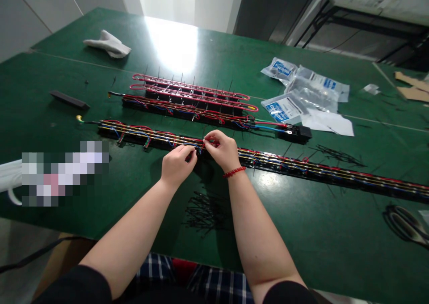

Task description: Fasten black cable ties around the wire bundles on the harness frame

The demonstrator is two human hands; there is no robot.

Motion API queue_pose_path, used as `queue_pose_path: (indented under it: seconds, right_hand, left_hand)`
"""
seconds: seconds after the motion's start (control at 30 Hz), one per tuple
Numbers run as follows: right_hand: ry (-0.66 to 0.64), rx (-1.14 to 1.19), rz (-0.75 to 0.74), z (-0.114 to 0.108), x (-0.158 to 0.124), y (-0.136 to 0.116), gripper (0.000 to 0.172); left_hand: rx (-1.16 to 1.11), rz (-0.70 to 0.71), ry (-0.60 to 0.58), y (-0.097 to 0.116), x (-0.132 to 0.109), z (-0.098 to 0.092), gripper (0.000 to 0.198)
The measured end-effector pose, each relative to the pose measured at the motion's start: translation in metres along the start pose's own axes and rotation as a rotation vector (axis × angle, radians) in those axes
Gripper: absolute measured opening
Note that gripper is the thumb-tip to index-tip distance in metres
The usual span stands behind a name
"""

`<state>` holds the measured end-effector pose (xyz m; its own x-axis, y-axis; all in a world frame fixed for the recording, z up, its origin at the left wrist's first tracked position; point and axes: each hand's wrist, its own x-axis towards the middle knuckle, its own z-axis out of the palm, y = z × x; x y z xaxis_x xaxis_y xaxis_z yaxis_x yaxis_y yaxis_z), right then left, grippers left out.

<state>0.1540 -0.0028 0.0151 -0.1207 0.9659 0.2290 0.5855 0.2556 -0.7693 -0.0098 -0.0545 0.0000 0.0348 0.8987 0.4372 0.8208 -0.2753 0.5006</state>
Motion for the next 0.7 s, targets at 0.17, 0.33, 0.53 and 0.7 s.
queue_pose_path:
  seconds: [0.17, 0.33, 0.53, 0.7]
  right_hand:
    - [-0.024, -0.038, -0.052, -0.002, 0.0, -0.002, 0.006]
    - [-0.055, -0.075, -0.074, -0.003, 0.0, -0.004, 0.007]
    - [-0.013, -0.218, -0.083, -0.003, -0.007, -0.012, 0.008]
    - [0.045, -0.216, -0.059, 0.004, -0.017, -0.016, 0.01]
  left_hand:
    - [-0.094, 0.001, 0.045, -0.001, 0.0, 0.002, 0.015]
    - [-0.245, -0.081, 0.02, 0.0, 0.003, 0.003, 0.014]
    - [-0.631, -0.354, -0.128, -0.003, 0.01, 0.007, 0.021]
    - [-0.847, -0.463, -0.198, -0.007, 0.013, 0.007, 0.028]
